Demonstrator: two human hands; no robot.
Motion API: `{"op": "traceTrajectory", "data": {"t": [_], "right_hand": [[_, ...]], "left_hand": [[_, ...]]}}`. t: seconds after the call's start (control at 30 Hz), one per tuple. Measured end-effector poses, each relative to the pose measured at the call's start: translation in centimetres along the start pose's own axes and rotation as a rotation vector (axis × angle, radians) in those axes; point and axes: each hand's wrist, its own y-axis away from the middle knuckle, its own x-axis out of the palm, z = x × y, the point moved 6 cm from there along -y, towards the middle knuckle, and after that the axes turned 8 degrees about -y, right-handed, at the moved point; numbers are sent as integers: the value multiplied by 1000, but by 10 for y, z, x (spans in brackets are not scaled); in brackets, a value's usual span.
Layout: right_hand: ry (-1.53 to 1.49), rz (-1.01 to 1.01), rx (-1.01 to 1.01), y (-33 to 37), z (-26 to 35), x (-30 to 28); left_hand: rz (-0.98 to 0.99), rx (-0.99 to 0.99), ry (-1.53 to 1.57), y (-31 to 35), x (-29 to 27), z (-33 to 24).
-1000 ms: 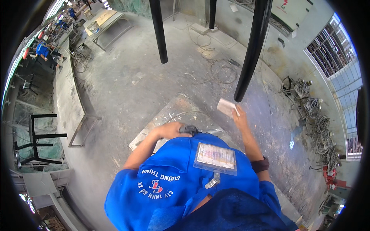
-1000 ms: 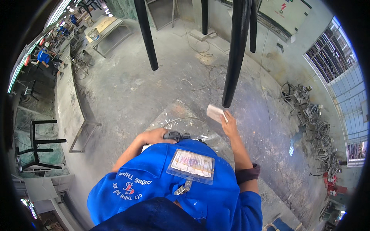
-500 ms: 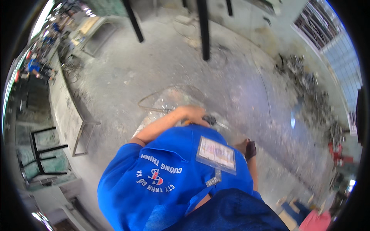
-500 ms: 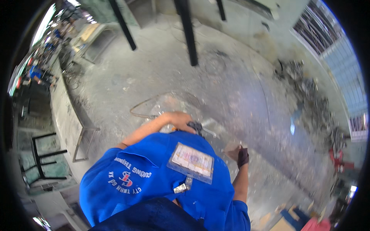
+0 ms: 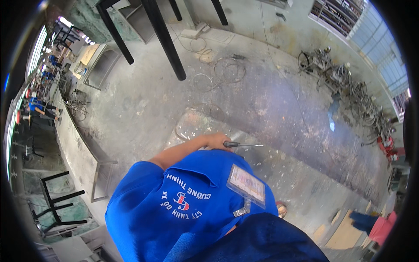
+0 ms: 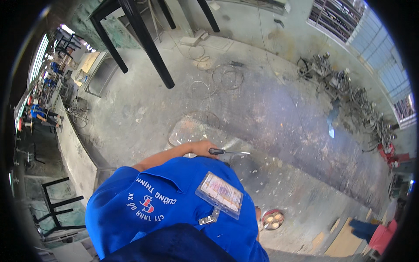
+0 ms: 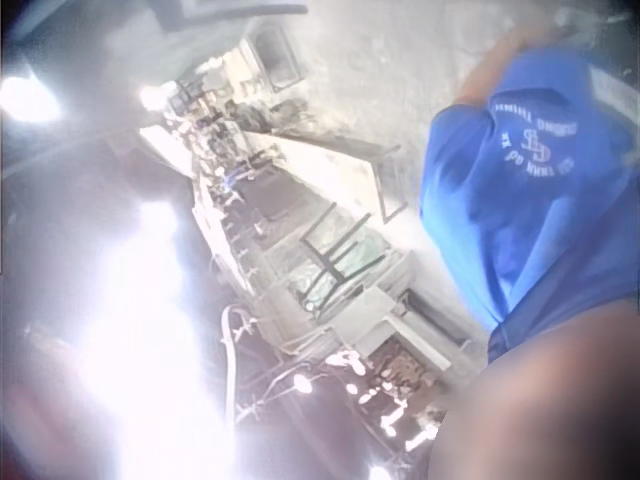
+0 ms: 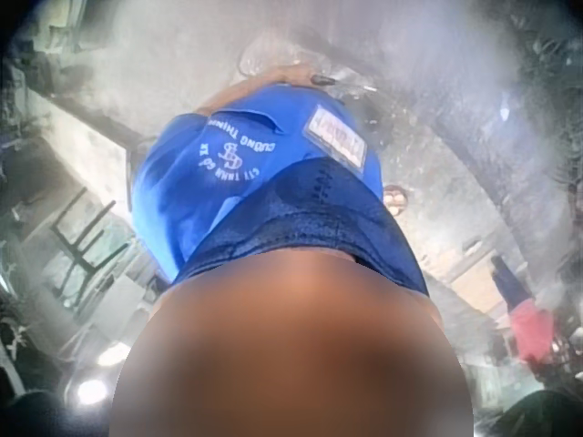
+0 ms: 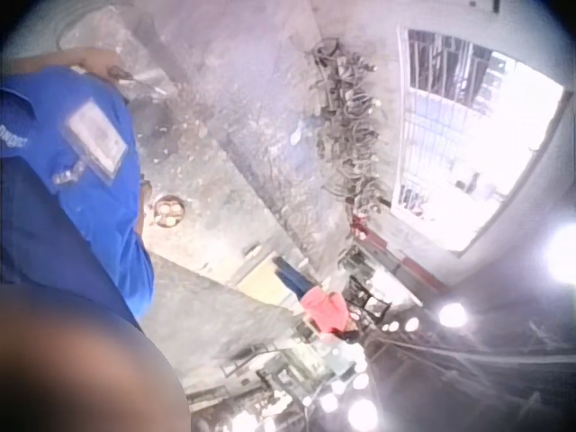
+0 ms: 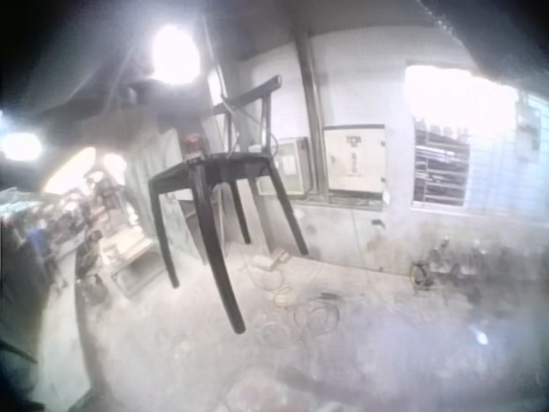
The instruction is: The person wipes a black chair with a cloth, then uses a spray gun to apply a substance to the chair legs and seat. They repeat the wiping and spraying steps on the same chair and then on a second chair. The person also picks up a box of cloths and selects a new cloth from it.
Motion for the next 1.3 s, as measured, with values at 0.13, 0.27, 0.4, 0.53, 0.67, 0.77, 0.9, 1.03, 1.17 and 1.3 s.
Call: {"op": "traceTrajectory", "data": {"t": [0.13, 0.27, 0.4, 0.53, 0.67, 0.77, 0.9, 1.03, 1.17, 1.3], "right_hand": [[-168, -287, -117, -13, 48, -30], [-1188, 177, -318, -11, 212, -48], [-1342, 886, -533, 93, 449, -54], [-1387, 1549, -707, 296, 641, -41], [-871, 1473, -1547, 494, 753, -16], [-820, 588, -2036, 566, 783, 13], [-760, 220, -2175, 570, 792, 57], [-699, 131, -2180, 538, 812, 86], [-697, -85, -2282, 509, 832, 90], [-644, -49, -2198, 476, 857, 93]], "left_hand": [[-445, -14, 203, 34, -23, 12], [-785, -365, 716, 108, -65, 48], [-1344, -250, 598, 222, -145, 51], [-1647, -201, 231, 345, -244, 34], [-1626, -400, 182, 440, -358, 20], [-1495, -495, -62, 478, -445, -1], [-1064, -380, -283, 476, -529, -20], [-951, -1091, -708, 501, -624, 1], [-771, -857, -733, 451, -672, 38], [-889, -997, -926, 408, -717, 46]]}}
